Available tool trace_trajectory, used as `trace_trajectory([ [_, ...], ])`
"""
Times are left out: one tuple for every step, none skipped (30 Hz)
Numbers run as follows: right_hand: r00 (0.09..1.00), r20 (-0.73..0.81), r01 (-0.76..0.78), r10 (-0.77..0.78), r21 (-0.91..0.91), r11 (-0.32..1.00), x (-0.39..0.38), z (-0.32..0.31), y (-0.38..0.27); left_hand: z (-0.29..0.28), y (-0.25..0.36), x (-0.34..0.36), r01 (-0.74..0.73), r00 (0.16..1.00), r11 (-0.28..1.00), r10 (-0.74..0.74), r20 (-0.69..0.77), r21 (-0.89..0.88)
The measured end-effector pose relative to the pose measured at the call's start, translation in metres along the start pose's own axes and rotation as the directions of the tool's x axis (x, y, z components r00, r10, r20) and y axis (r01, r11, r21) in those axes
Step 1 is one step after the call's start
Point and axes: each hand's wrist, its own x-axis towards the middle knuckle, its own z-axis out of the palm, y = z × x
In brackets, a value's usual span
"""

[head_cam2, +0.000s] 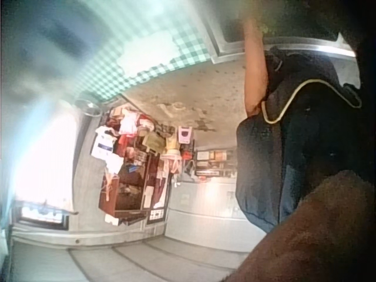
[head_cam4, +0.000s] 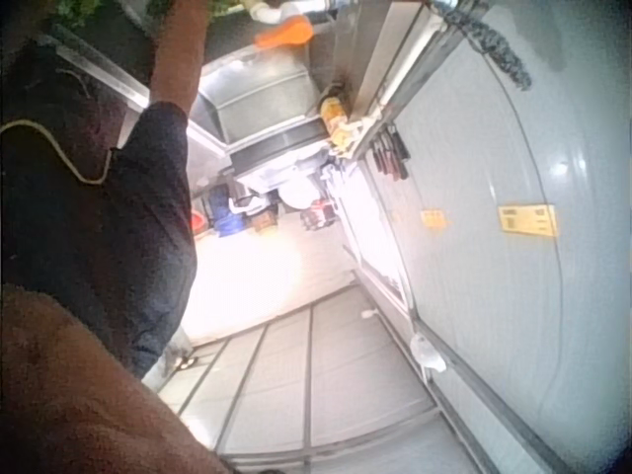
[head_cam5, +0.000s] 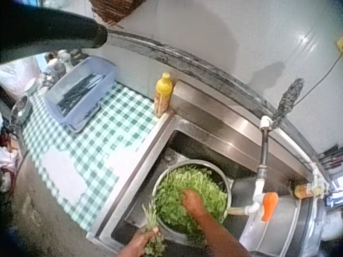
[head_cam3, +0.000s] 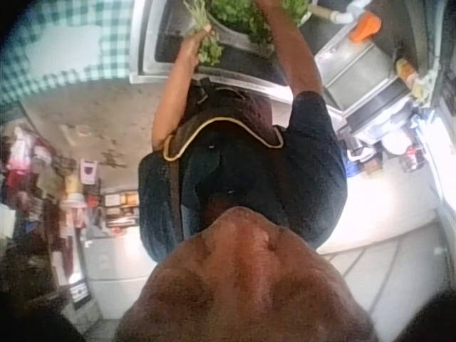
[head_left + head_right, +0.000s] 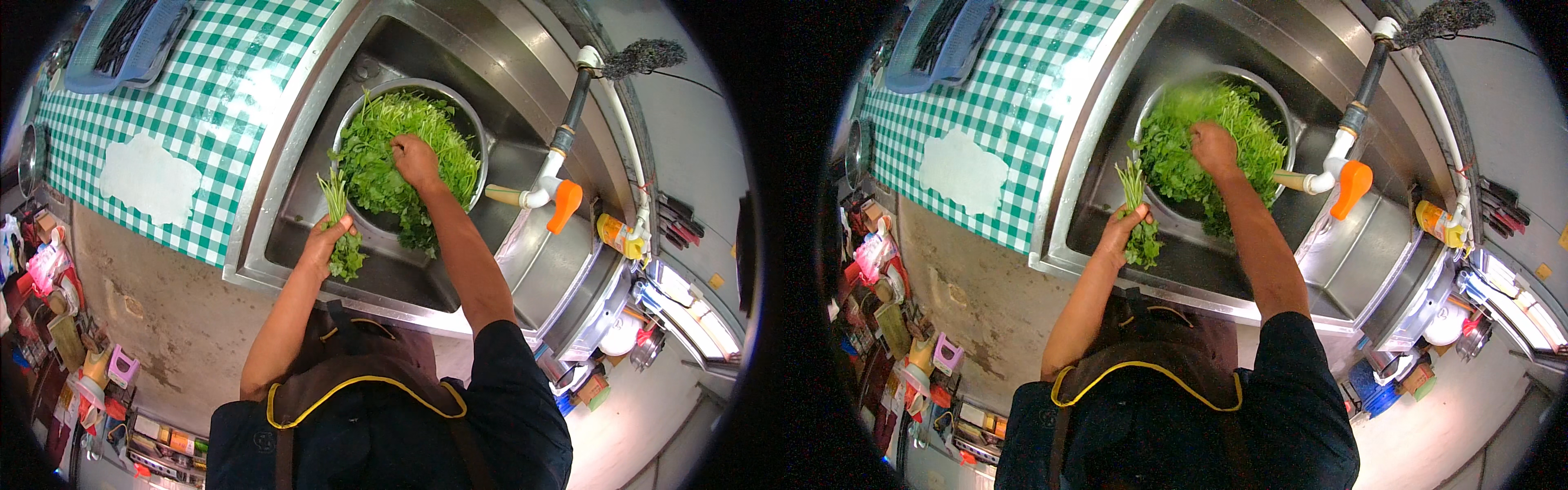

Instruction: The person stands at a kitchen sink and washes leafy green vegetables by hand. They repeatedly pick up bunches from a metal bowl, rinse them under running water, and place them back into the bowl. A second person briefly appears in the background.

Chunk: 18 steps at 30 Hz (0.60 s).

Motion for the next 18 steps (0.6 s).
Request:
trace_trajectory([
  [0.998, 0.033, -0.047, 0.048, -0.027, 0.999, 0.002, 0.0, -0.003, -0.001, -0.001, 0.0, -0.006, 1.0, 1.0, 0.006, 0.0, 0.003],
  [0.993, 0.066, -0.092, 0.096, -0.054, 0.994, 0.003, 0.001, -0.006, -0.002, -0.002, 0.001, -0.014, 1.0, 1.0, 0.014, 0.01, -0.001],
  [0.989, 0.068, -0.124, 0.131, -0.105, 0.987, 0.006, 0.004, -0.01, -0.003, -0.003, 0.002, -0.022, 1.0, 1.0, 0.022, 0.02, -0.005],
  [0.983, 0.066, -0.158, 0.17, -0.159, 0.975, 0.01, 0.006, -0.012, -0.002, -0.003, 0.002, -0.027, 0.999, 1.0, 0.027, 0.034, -0.008],
  [0.976, 0.063, -0.191, 0.208, -0.213, 0.958, 0.013, 0.008, -0.015, -0.001, -0.002, 0.003, -0.023, 0.999, 1.0, 0.023, 0.037, -0.005],
  [0.972, 0.073, -0.2, 0.225, -0.251, 0.947, 0.016, 0.011, -0.017, -0.001, -0.002, 0.003, -0.018, 0.999, 1.0, 0.018, 0.04, -0.002],
  [0.967, 0.085, -0.206, 0.239, -0.288, 0.935, 0.019, 0.013, -0.022, -0.001, -0.001, 0.003, -0.015, 0.999, 1.0, 0.015, 0.04, 0.0],
  [0.963, 0.096, -0.211, 0.254, -0.324, 0.922, 0.02, 0.016, -0.027, -0.001, -0.001, 0.003, -0.015, 0.999, 1.0, 0.014, 0.029, 0.012],
  [0.958, 0.1, -0.221, 0.267, -0.329, 0.918, 0.02, 0.018, -0.031, -0.002, 0.0, 0.003, -0.014, 1.0, 1.0, 0.014, 0.018, 0.023],
  [0.955, 0.106, -0.229, 0.278, -0.334, 0.914, 0.02, 0.018, -0.038, -0.002, 0.0, 0.003, -0.015, 1.0, 0.999, 0.015, 0.005, 0.033],
  [0.951, 0.112, -0.237, 0.289, -0.339, 0.911, 0.02, 0.017, -0.044, -0.003, 0.0, 0.003, -0.02, 1.0, 0.999, 0.02, 0.006, 0.031],
  [0.954, 0.1, -0.234, 0.283, -0.343, 0.91, 0.021, 0.021, -0.043, -0.004, 0.0, 0.003, -0.025, 1.0, 0.999, 0.025, 0.007, 0.028],
  [0.956, 0.085, -0.237, 0.282, -0.349, 0.907, 0.021, 0.024, -0.04, -0.003, 0.001, 0.001, -0.026, 1.0, 0.999, 0.026, 0.014, 0.027],
  [0.957, 0.069, -0.24, 0.281, -0.356, 0.903, 0.021, 0.027, -0.036, -0.001, 0.002, 0.0, -0.023, 1.0, 1.0, 0.023, 0.022, 0.016],
  [0.954, 0.064, -0.256, 0.294, -0.342, 0.904, 0.02, 0.027, -0.031, 0.0, 0.002, -0.002, -0.02, 0.999, 1.0, 0.02, 0.029, 0.006],
  [0.951, 0.063, -0.266, 0.302, -0.325, 0.908, 0.02, 0.027, -0.03, 0.0, 0.003, -0.003, -0.021, 0.999, 1.0, 0.021, 0.03, -0.008],
  [0.949, 0.063, -0.276, 0.309, -0.308, 0.91, 0.02, 0.026, -0.028, -0.002, 0.004, -0.004, -0.029, 0.999, 1.0, 0.029, 0.025, -0.001],
  [0.956, 0.039, -0.274, 0.292, -0.245, 0.93, 0.02, 0.024, -0.026, -0.003, 0.004, -0.004, -0.036, 0.999, 0.999, 0.036, 0.02, 0.007],
])
